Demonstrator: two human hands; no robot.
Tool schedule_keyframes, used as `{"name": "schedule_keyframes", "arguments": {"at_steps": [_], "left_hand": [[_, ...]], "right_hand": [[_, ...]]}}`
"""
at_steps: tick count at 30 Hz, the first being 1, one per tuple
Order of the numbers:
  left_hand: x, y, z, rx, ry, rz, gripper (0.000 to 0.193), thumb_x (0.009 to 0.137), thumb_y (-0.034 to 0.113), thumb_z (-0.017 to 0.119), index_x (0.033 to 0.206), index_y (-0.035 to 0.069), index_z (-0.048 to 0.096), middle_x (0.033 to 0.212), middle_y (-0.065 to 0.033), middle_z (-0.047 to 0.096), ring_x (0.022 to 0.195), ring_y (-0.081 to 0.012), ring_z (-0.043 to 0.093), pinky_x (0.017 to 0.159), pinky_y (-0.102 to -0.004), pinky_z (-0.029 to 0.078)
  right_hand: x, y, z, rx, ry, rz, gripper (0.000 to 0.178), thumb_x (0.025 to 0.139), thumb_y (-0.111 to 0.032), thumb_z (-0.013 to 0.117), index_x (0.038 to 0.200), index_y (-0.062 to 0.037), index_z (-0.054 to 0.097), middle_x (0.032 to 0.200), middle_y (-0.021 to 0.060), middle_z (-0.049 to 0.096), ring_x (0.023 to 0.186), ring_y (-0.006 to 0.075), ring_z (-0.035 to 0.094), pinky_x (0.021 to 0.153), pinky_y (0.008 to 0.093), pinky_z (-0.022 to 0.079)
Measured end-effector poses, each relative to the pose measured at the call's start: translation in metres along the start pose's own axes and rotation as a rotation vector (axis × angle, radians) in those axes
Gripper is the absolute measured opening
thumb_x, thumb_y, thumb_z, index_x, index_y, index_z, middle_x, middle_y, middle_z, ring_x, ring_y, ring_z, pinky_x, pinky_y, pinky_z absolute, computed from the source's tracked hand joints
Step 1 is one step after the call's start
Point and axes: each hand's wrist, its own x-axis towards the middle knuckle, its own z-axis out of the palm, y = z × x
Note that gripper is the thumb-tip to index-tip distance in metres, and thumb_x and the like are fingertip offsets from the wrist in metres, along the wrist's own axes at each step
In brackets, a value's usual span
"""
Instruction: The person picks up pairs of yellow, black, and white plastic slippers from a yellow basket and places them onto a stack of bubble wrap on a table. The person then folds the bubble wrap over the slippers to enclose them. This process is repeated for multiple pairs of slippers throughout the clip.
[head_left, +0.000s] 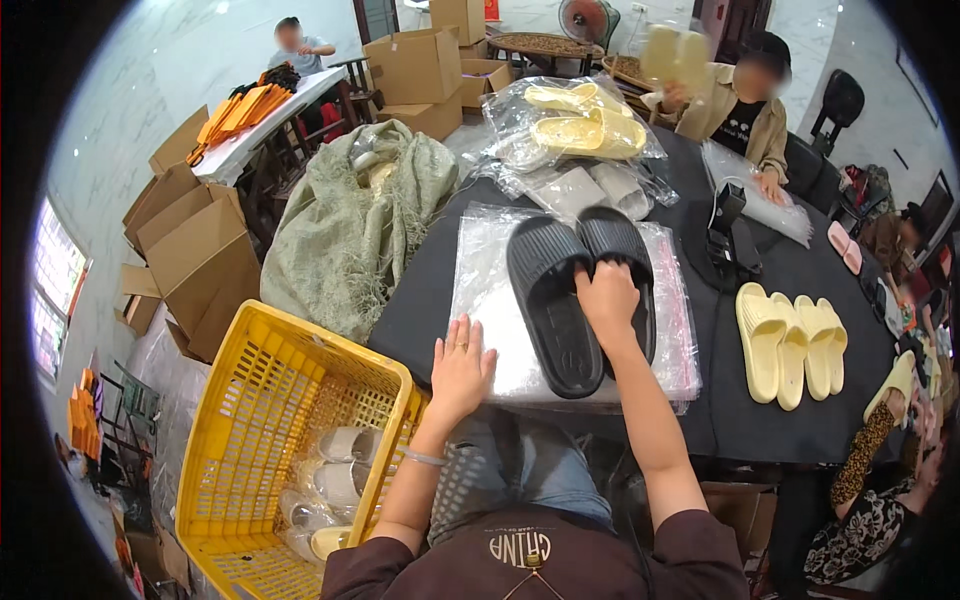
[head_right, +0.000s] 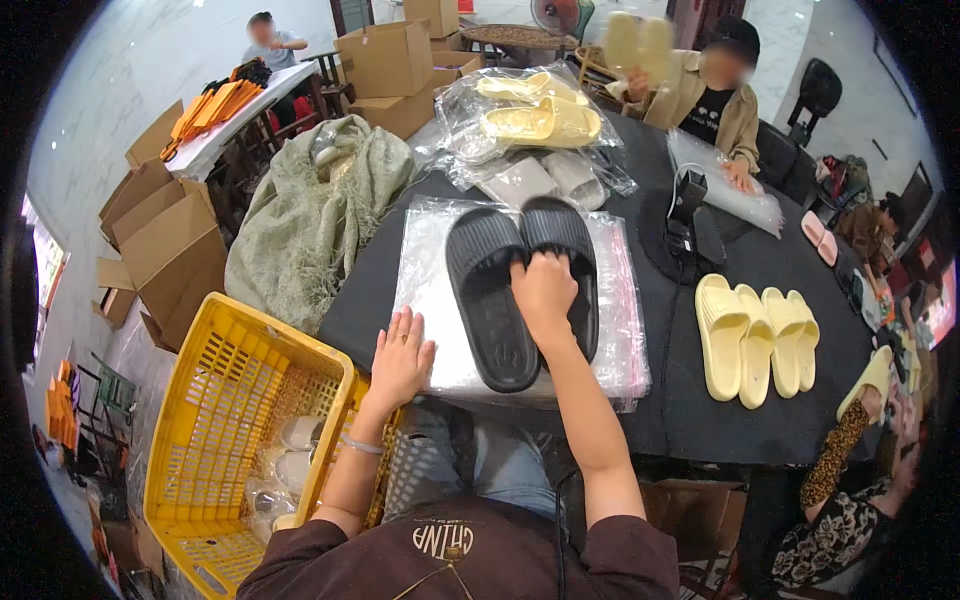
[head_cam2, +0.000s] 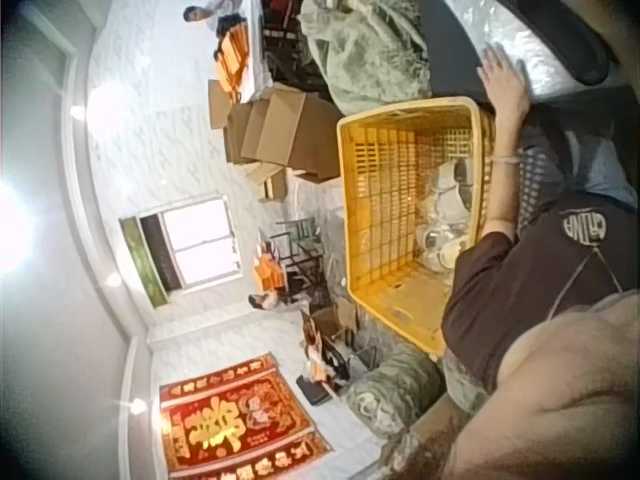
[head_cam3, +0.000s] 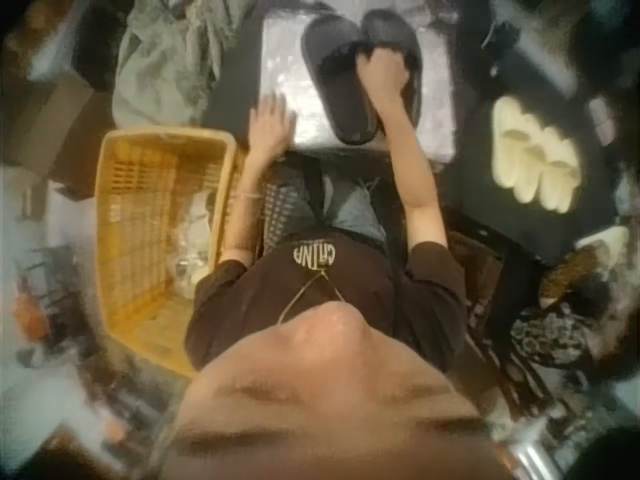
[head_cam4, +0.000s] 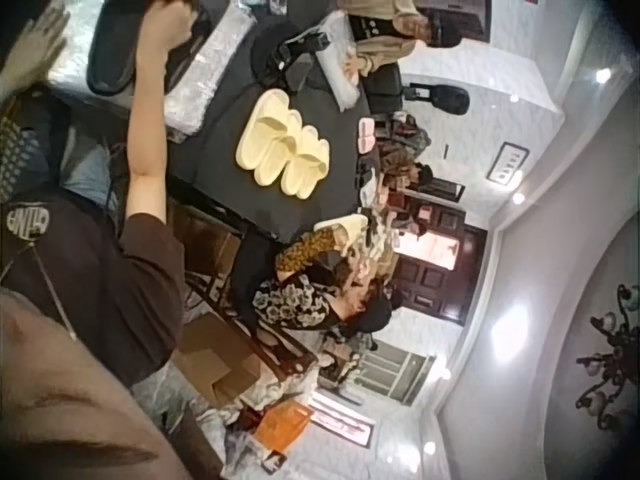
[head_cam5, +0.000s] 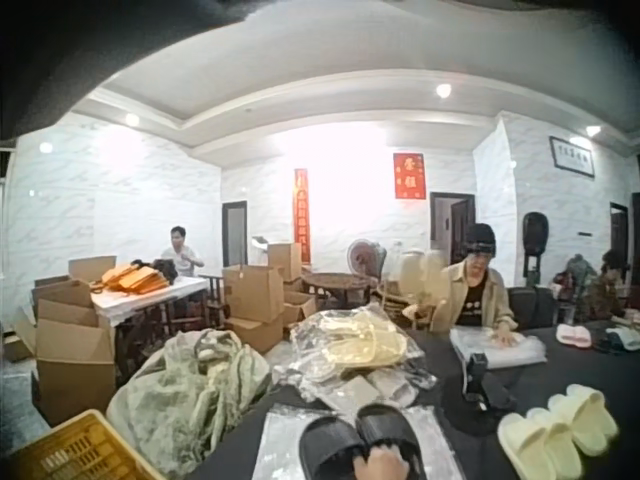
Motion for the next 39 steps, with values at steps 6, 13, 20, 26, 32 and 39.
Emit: {"name": "schedule_keyframes", "arguments": {"at_steps": [6,13,20,26,32,39], "left_hand": [[0.007,0.004,-0.015,0.073,-0.027,0.032,0.050,0.093,0.034,0.044,0.131,0.001,0.042,0.137,-0.0207,0.039,0.129,-0.0336,0.036,0.104,-0.0511,0.029],[0.119,0.001,-0.049,-0.241,0.455,0.001,0.027,0.088,0.020,0.056,0.106,0.000,0.060,0.103,-0.0205,0.062,0.094,-0.0362,0.059,0.082,-0.0405,0.046],[0.223,-0.025,-0.039,-0.214,0.051,-0.192,0.040,0.083,0.045,0.059,0.093,0.008,0.071,0.085,-0.0156,0.068,0.083,-0.0309,0.065,0.075,-0.0385,0.050],[0.243,-0.048,-0.032,-0.290,-0.060,-0.139,0.033,0.082,0.036,0.064,0.086,0.003,0.069,0.074,-0.0069,0.068,0.068,-0.0171,0.066,0.062,-0.0320,0.050],[0.249,-0.055,-0.035,-0.843,-0.180,-0.312,0.022,0.080,0.025,0.071,0.085,0.007,0.060,0.078,-0.0031,0.063,0.069,-0.0133,0.065,0.053,-0.0266,0.044],[0.252,-0.079,-0.008,-1.074,-0.052,-0.468,0.022,0.080,0.024,0.073,0.081,0.008,0.058,0.071,-0.0009,0.061,0.065,-0.0109,0.061,0.053,-0.0260,0.043]], "right_hand": [[-0.014,0.022,0.041,0.031,0.044,0.035,0.035,0.081,-0.031,0.059,0.078,0.0035,0.064,0.087,0.0158,0.063,0.087,0.0330,0.058,0.072,0.0436,0.050],[-0.015,0.030,0.045,0.071,-0.002,0.021,0.037,0.082,-0.033,0.058,0.084,0.0030,0.065,0.092,0.0157,0.063,0.090,0.0331,0.057,0.075,0.0431,0.049],[-0.012,0.030,0.044,0.070,-0.023,0.018,0.037,0.083,-0.033,0.057,0.088,0.0026,0.065,0.096,0.0147,0.062,0.092,0.0322,0.056,0.077,0.0427,0.048],[-0.012,0.031,0.047,0.081,-0.024,0.023,0.037,0.083,-0.033,0.057,0.086,0.0033,0.065,0.094,0.0146,0.063,0.092,0.0320,0.056,0.077,0.0425,0.048],[-0.012,0.031,0.043,0.084,-0.024,0.028,0.036,0.083,-0.031,0.057,0.083,0.0037,0.064,0.093,0.0151,0.063,0.092,0.0324,0.056,0.076,0.0425,0.049],[-0.014,0.029,0.044,0.072,-0.005,0.011,0.035,0.082,-0.030,0.058,0.083,0.0040,0.064,0.094,0.0154,0.063,0.092,0.0325,0.056,0.076,0.0419,0.049]]}}
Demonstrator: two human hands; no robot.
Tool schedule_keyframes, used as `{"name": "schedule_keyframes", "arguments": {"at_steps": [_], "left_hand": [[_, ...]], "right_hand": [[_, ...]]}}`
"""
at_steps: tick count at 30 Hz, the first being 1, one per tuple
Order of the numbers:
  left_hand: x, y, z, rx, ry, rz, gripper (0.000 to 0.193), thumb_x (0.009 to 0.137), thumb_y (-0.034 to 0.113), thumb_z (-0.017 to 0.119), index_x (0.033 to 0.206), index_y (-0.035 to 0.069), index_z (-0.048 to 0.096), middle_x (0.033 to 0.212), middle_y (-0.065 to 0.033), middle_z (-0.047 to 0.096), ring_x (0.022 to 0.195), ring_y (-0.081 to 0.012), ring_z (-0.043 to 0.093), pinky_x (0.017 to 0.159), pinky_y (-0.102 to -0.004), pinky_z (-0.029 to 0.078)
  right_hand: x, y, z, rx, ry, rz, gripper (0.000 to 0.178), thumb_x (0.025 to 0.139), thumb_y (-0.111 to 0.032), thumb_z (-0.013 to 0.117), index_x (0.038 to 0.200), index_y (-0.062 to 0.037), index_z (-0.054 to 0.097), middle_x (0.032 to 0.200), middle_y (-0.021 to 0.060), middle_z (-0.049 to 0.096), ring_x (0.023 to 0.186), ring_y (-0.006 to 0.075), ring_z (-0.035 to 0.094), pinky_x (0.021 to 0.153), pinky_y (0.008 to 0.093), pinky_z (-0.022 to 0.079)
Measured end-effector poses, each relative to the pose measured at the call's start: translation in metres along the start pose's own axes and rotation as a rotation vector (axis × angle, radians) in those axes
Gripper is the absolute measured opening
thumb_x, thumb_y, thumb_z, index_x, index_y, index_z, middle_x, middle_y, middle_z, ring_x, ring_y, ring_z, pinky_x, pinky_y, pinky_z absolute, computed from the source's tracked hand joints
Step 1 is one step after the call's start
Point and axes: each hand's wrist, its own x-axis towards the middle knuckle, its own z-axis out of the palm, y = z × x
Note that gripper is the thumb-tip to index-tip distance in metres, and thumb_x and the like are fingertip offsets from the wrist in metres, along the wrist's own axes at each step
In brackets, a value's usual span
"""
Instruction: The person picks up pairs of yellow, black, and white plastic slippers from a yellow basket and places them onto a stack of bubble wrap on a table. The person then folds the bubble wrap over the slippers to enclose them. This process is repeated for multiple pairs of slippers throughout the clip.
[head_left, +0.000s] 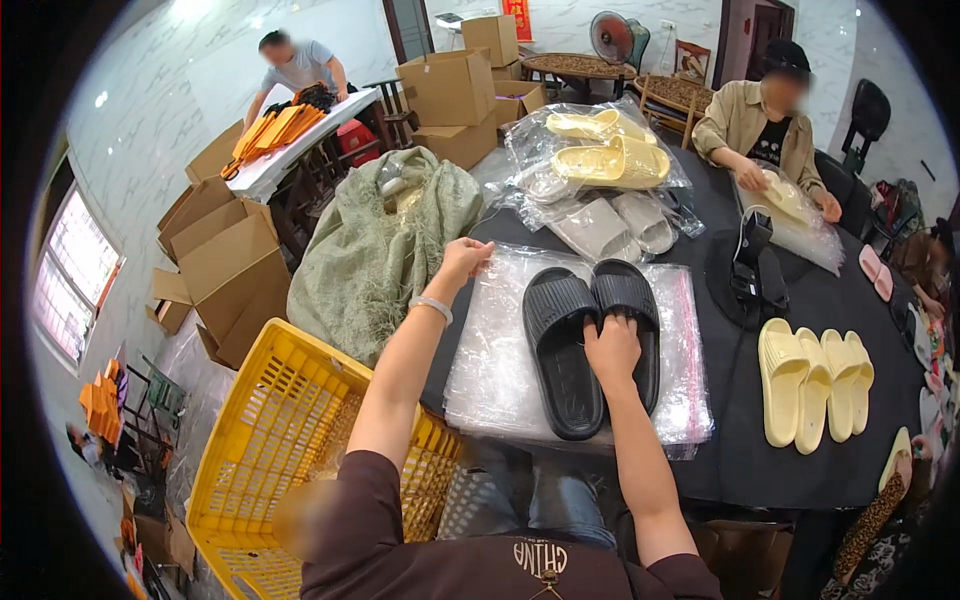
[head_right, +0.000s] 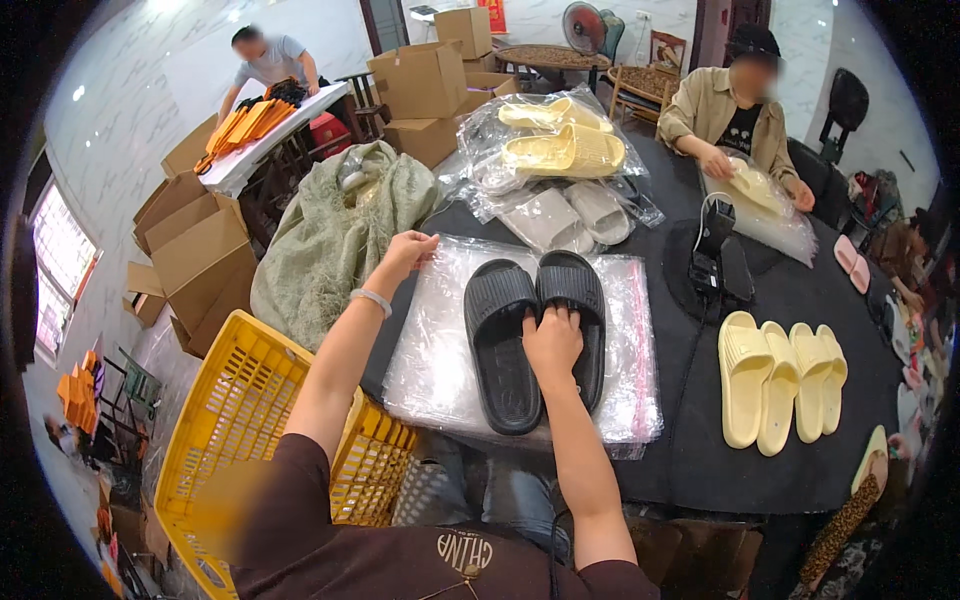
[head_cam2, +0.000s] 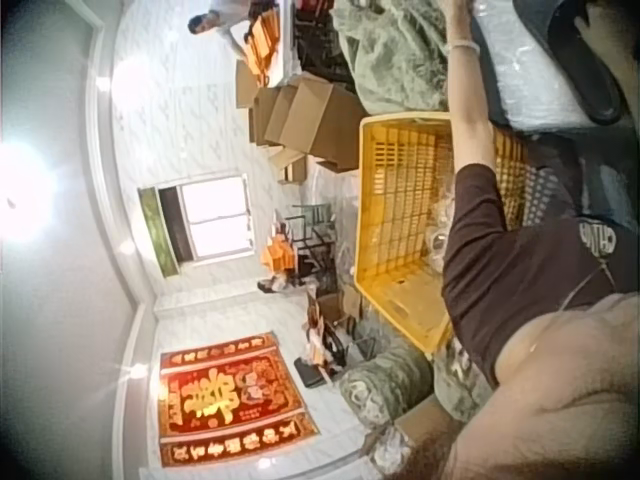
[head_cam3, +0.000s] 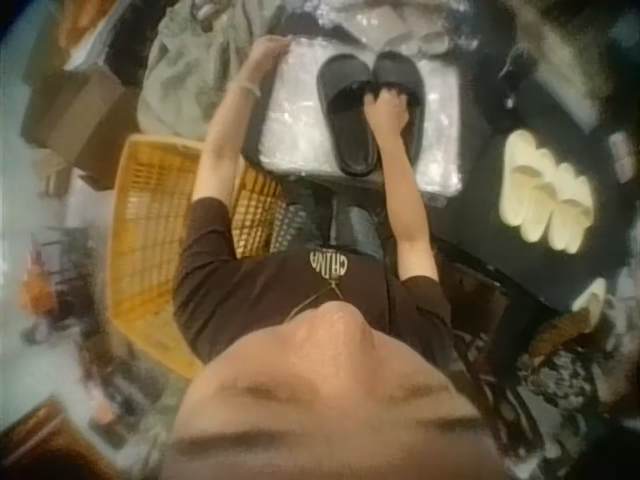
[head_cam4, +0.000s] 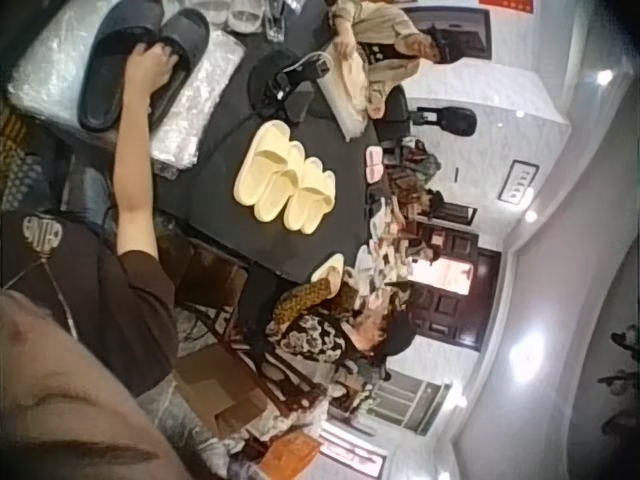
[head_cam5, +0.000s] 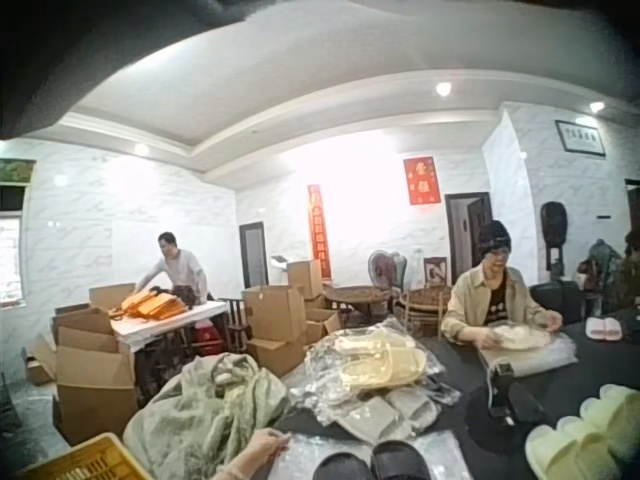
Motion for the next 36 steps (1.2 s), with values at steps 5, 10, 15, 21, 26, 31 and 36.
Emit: {"name": "schedule_keyframes", "arguments": {"at_steps": [5,10,15,21,26,31,36], "left_hand": [[-0.013,-0.034,0.033,0.651,0.413,0.415,0.021,0.078,0.017,0.068,0.089,0.004,0.055,0.091,-0.0134,0.061,0.084,-0.0336,0.060,0.068,-0.0398,0.048],[-0.043,-0.026,0.034,0.943,0.483,0.777,0.034,0.081,0.010,0.060,0.113,0.005,0.050,0.119,-0.0112,0.051,0.105,-0.0308,0.054,0.082,-0.0423,0.045],[-0.096,-0.022,0.027,1.354,0.086,0.603,0.048,0.092,0.026,0.047,0.133,0.003,0.038,0.141,-0.0115,0.037,0.129,-0.0305,0.037,0.103,-0.0459,0.031],[-0.123,-0.064,0.025,1.192,0.143,0.524,0.058,0.096,0.038,0.031,0.144,0.005,0.023,0.153,-0.0090,0.015,0.141,-0.0251,0.013,0.112,-0.0464,0.014],[-0.120,-0.071,0.029,1.261,0.198,0.735,0.057,0.094,0.037,0.034,0.141,0.005,0.030,0.151,-0.0091,0.018,0.141,-0.0249,0.014,0.112,-0.0454,0.011],[-0.092,-0.135,-0.003,0.872,-0.229,0.619,0.045,0.096,0.026,0.038,0.136,0.006,0.040,0.142,-0.0065,0.038,0.133,-0.0199,0.031,0.112,-0.0331,0.018],[-0.073,-0.163,-0.017,0.644,-0.394,0.586,0.048,0.096,0.029,0.037,0.138,0.006,0.035,0.144,-0.0073,0.035,0.133,-0.0205,0.031,0.111,-0.0349,0.021]], "right_hand": [[0.002,-0.001,0.000,0.000,-0.044,0.033,0.035,0.081,-0.030,0.058,0.085,0.0040,0.064,0.096,0.0153,0.062,0.093,0.0328,0.056,0.077,0.0423,0.049],[0.001,-0.001,0.002,-0.003,-0.038,0.016,0.036,0.081,-0.031,0.058,0.087,0.0041,0.064,0.097,0.0155,0.062,0.093,0.0330,0.056,0.079,0.0427,0.048],[0.000,0.001,0.003,-0.005,-0.036,0.021,0.037,0.082,-0.032,0.056,0.089,0.0040,0.064,0.099,0.0158,0.062,0.094,0.0334,0.056,0.079,0.0428,0.048],[-0.001,-0.001,0.001,0.035,-0.059,0.048,0.038,0.083,-0.033,0.055,0.087,0.0041,0.063,0.097,0.0168,0.063,0.093,0.0351,0.056,0.080,0.0441,0.047],[-0.003,-0.024,-0.020,0.115,0.115,-0.073,0.032,0.082,-0.027,0.058,0.082,0.0045,0.063,0.095,0.0193,0.063,0.091,0.0381,0.056,0.078,0.0462,0.047],[-0.014,-0.114,-0.030,0.268,-0.180,-0.133,0.035,0.082,-0.032,0.058,0.083,0.0028,0.062,0.093,0.0220,0.062,0.094,0.0384,0.057,0.076,0.0481,0.049],[-0.013,-0.136,0.038,0.303,-0.401,-0.149,0.044,0.087,-0.039,0.051,0.089,0.0032,0.061,0.098,0.0214,0.062,0.097,0.0386,0.057,0.080,0.0484,0.048]]}}
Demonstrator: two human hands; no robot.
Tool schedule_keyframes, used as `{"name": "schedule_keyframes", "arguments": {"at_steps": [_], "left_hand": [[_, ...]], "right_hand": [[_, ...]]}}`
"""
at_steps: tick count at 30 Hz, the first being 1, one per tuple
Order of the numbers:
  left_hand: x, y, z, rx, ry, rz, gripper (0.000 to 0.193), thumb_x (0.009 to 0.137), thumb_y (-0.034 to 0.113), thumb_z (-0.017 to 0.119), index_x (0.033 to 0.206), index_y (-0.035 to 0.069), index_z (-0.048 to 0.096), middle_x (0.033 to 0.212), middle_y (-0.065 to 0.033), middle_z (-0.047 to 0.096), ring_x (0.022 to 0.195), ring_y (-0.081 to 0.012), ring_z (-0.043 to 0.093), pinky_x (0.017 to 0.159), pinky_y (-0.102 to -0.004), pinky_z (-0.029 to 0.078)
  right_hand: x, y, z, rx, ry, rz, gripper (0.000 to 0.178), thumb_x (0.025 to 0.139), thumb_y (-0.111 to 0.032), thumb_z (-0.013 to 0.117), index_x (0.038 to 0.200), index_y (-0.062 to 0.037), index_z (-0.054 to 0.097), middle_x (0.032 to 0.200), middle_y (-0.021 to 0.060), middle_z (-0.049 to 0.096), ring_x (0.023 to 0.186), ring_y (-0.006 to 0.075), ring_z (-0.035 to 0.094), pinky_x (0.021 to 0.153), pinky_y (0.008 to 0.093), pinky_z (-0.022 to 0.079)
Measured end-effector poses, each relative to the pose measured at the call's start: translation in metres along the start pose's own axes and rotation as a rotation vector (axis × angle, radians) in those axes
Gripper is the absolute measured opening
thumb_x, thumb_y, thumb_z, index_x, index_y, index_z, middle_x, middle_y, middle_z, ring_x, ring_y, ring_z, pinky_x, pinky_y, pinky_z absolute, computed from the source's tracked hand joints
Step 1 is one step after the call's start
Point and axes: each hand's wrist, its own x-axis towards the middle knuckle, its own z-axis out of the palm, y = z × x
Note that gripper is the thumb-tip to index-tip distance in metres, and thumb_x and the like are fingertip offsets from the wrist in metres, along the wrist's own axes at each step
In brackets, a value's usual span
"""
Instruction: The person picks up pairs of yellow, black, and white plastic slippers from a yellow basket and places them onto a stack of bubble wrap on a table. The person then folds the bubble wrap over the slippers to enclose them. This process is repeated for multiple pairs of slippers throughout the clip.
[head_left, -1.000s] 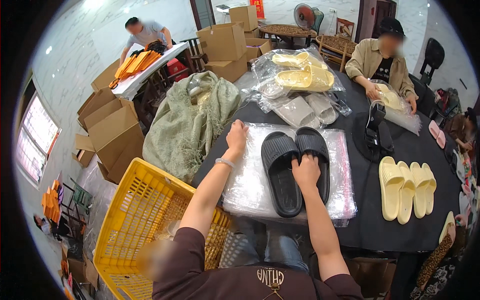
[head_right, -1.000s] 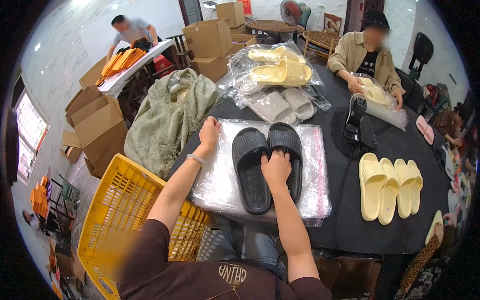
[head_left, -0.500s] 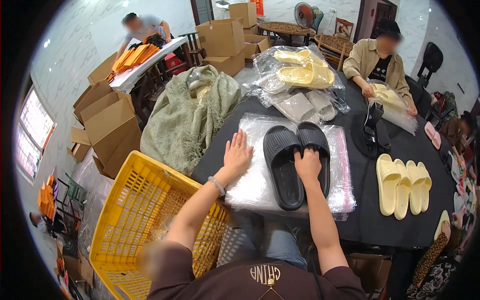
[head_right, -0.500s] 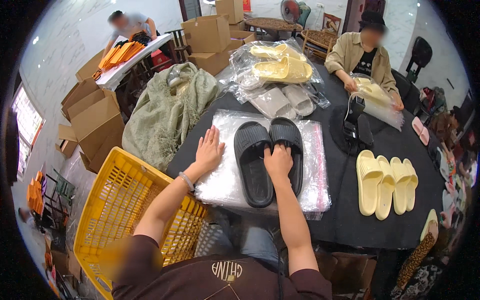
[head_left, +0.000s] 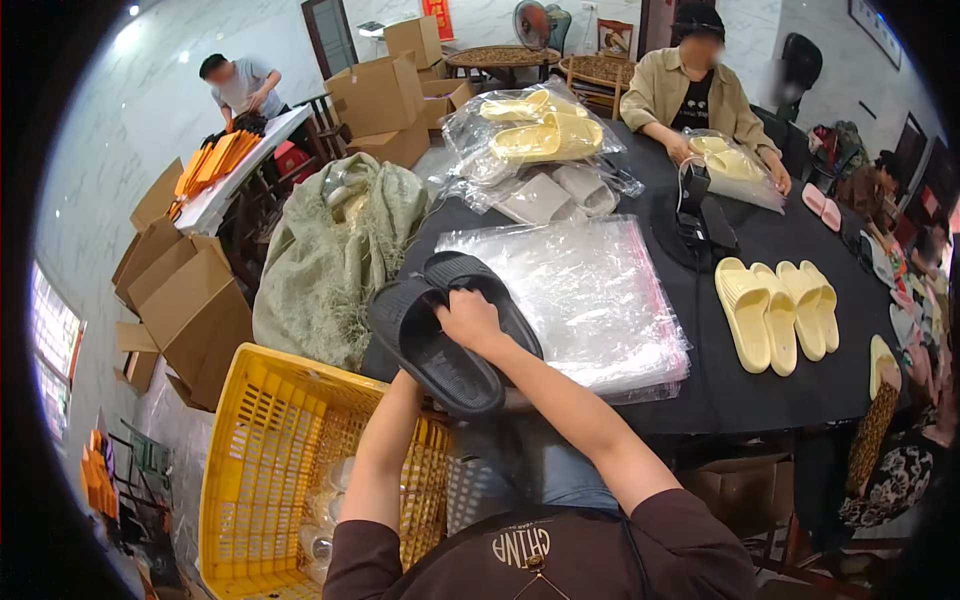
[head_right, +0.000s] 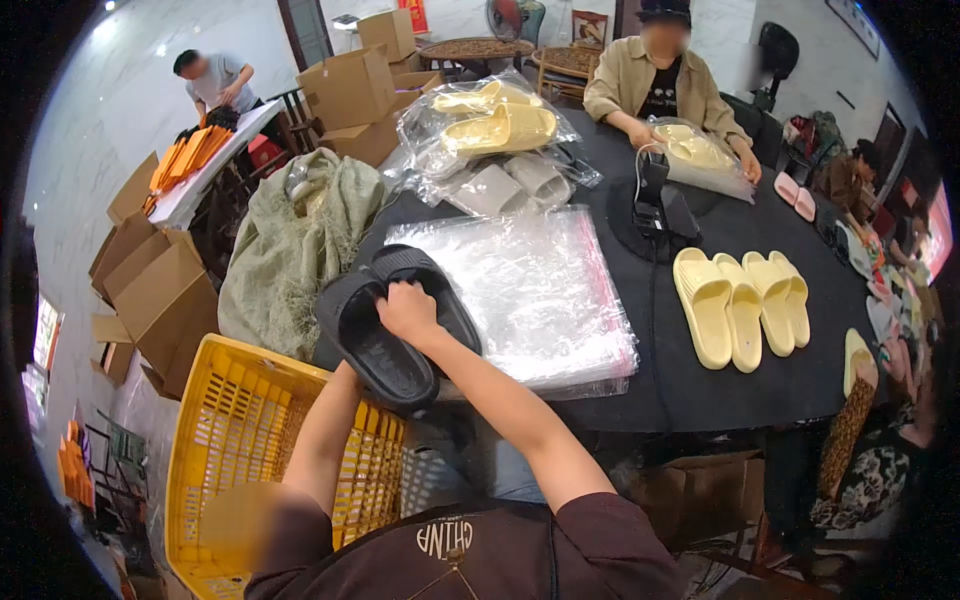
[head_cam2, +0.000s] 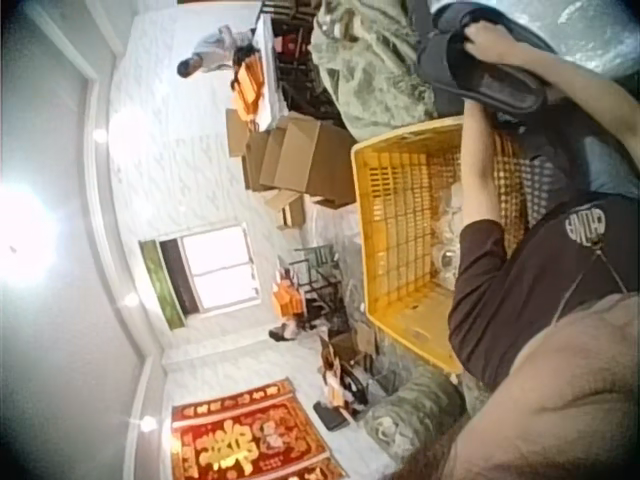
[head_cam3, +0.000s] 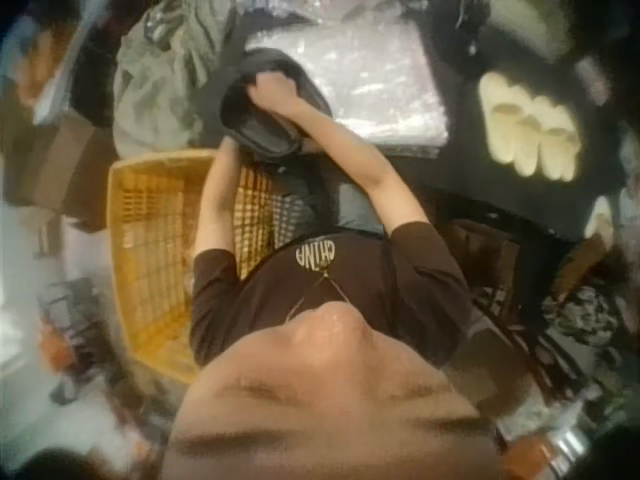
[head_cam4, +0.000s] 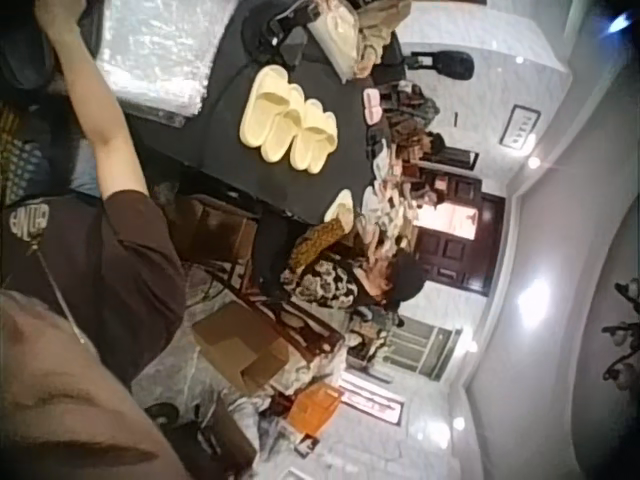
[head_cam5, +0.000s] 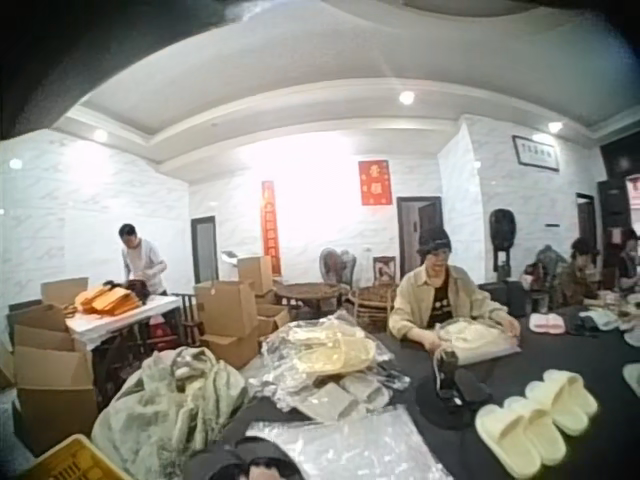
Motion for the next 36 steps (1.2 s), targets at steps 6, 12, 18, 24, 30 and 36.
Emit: {"name": "schedule_keyframes", "arguments": {"at_steps": [6,12,18,24,30,36], "left_hand": [[-0.002,-0.016,0.001,0.069,0.056,-0.055,0.053,0.097,0.033,0.037,0.141,0.005,0.030,0.146,-0.0082,0.031,0.133,-0.0212,0.030,0.109,-0.0371,0.025],[0.024,0.106,-0.021,0.633,0.213,-0.213,0.054,0.096,0.034,0.032,0.141,0.004,0.029,0.150,-0.0125,0.022,0.139,-0.0256,0.020,0.108,-0.0485,0.023],[0.021,0.105,-0.024,0.607,0.224,-0.237,0.055,0.095,0.035,0.031,0.141,0.005,0.028,0.151,-0.0101,0.021,0.139,-0.0248,0.020,0.110,-0.0470,0.019],[0.019,0.110,-0.026,0.584,0.223,-0.254,0.057,0.095,0.037,0.031,0.143,0.006,0.026,0.151,-0.0100,0.020,0.139,-0.0259,0.019,0.111,-0.0466,0.018],[0.020,0.129,-0.031,0.744,0.232,-0.211,0.060,0.094,0.038,0.035,0.142,0.004,0.026,0.151,-0.0137,0.020,0.140,-0.0273,0.017,0.112,-0.0441,0.015],[0.020,0.200,-0.008,0.807,0.058,-0.178,0.058,0.093,0.038,0.040,0.140,0.004,0.032,0.148,-0.0168,0.024,0.138,-0.0295,0.021,0.111,-0.0439,0.018]], "right_hand": [[-0.012,0.028,-0.006,-0.156,0.152,0.057,0.034,0.084,-0.028,0.054,0.090,0.0042,0.062,0.096,0.0190,0.063,0.096,0.0367,0.058,0.077,0.0468,0.051],[-0.022,0.100,-0.055,-0.325,0.274,0.177,0.030,0.083,-0.027,0.055,0.086,0.0018,0.062,0.095,0.0163,0.061,0.095,0.0356,0.057,0.073,0.0466,0.051],[-0.034,0.155,-0.103,-0.406,0.366,0.299,0.032,0.086,-0.028,0.052,0.088,0.0023,0.061,0.096,0.0170,0.061,0.095,0.0359,0.056,0.075,0.0469,0.051],[-0.050,0.186,-0.125,-0.404,0.434,0.406,0.034,0.086,-0.028,0.050,0.090,0.0046,0.060,0.099,0.0185,0.061,0.098,0.0369,0.055,0.080,0.0462,0.049],[-0.053,0.187,-0.122,-0.482,0.496,0.380,0.033,0.084,-0.028,0.052,0.088,0.0040,0.061,0.096,0.0172,0.061,0.095,0.0346,0.056,0.079,0.0445,0.049],[-0.052,0.185,-0.121,-0.477,0.500,0.409,0.033,0.083,-0.030,0.054,0.085,0.0027,0.061,0.095,0.0157,0.061,0.095,0.0337,0.056,0.080,0.0439,0.049]]}}
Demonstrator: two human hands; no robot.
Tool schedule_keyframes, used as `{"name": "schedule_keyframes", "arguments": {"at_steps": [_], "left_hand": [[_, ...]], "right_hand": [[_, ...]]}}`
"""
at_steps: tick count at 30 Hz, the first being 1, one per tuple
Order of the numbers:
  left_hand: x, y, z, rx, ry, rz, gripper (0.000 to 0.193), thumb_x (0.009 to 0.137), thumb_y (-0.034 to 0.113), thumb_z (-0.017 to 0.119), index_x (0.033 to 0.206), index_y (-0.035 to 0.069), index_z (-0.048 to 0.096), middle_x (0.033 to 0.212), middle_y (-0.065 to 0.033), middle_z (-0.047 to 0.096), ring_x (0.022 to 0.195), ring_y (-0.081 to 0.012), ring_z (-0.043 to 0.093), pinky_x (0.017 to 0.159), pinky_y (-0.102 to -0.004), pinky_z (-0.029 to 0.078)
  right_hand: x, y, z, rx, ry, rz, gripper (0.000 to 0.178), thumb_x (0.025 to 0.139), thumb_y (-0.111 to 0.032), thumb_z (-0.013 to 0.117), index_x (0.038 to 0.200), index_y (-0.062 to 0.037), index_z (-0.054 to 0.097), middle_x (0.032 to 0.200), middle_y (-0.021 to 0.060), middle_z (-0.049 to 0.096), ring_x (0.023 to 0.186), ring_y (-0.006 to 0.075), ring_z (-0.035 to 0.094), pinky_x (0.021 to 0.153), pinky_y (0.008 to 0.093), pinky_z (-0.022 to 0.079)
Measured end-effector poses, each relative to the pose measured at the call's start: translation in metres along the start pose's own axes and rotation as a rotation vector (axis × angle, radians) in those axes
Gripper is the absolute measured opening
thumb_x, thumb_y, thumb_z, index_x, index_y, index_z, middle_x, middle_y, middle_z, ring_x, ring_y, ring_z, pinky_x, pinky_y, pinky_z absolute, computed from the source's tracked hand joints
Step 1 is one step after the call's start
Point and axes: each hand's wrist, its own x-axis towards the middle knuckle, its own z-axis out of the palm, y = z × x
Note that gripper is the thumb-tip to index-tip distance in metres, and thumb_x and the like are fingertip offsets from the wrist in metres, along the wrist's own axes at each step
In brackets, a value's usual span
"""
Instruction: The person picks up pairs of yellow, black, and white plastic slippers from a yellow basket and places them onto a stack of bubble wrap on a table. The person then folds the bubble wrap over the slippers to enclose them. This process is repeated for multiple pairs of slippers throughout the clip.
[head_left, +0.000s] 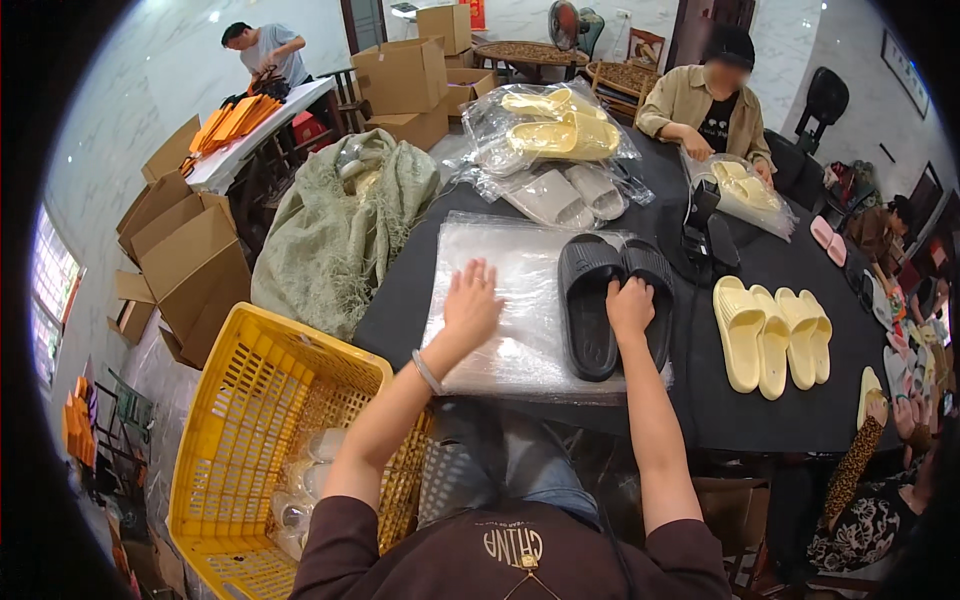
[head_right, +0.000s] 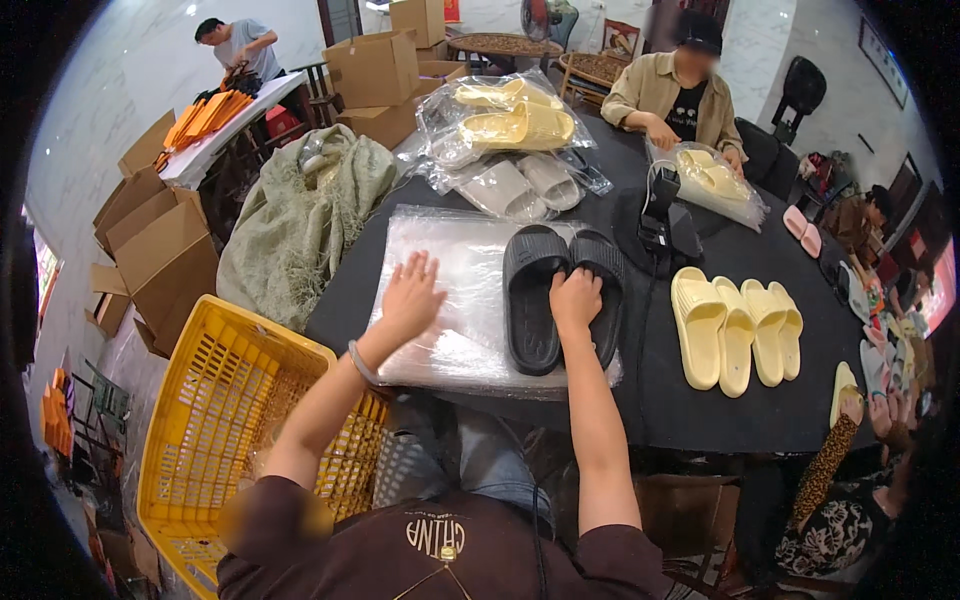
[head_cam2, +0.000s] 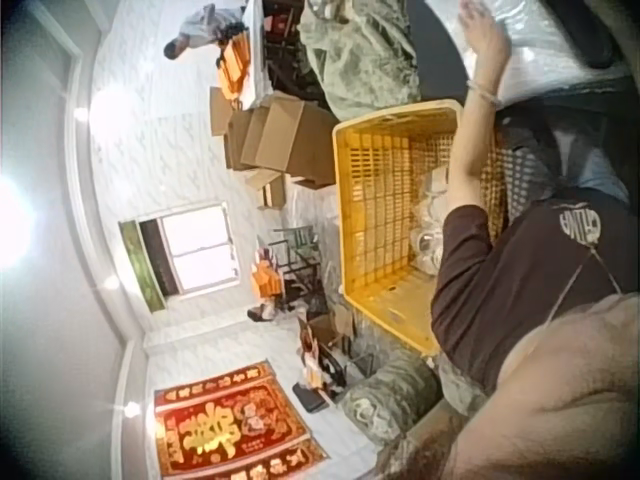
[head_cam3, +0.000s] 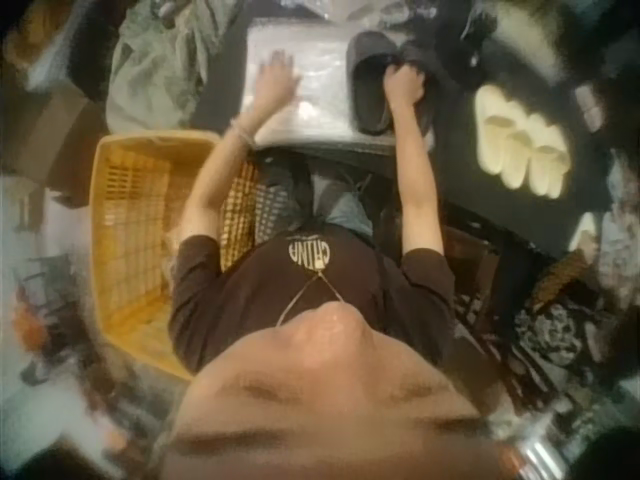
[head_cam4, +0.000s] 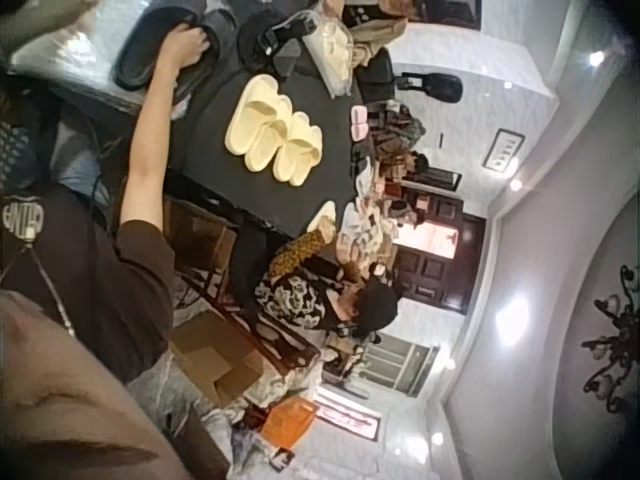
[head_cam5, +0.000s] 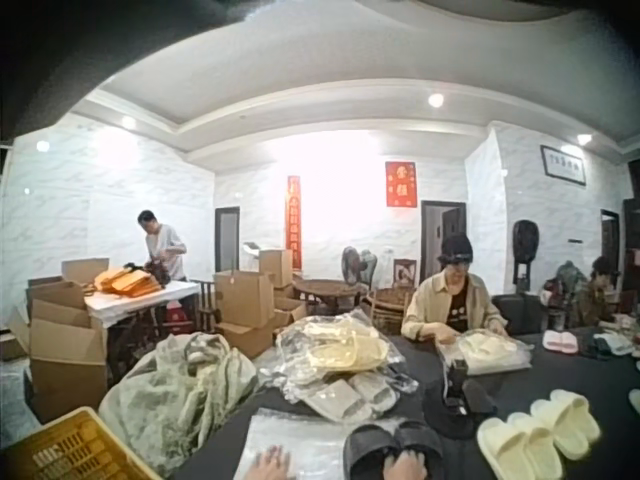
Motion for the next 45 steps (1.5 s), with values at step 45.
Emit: {"name": "schedule_keyframes", "arguments": {"at_steps": [45], "left_hand": [[-0.069,-0.009,0.030,-0.231,0.216,-0.416,0.058,0.092,0.040,0.040,0.138,0.006,0.038,0.148,-0.0097,0.028,0.136,-0.0320,0.025,0.110,-0.0487,0.018]], "right_hand": [[-0.015,-0.089,0.015,0.095,-0.170,-0.337,0.033,0.083,-0.030,0.058,0.084,0.0024,0.063,0.093,0.0168,0.062,0.093,0.0350,0.057,0.074,0.0444,0.051]]}}
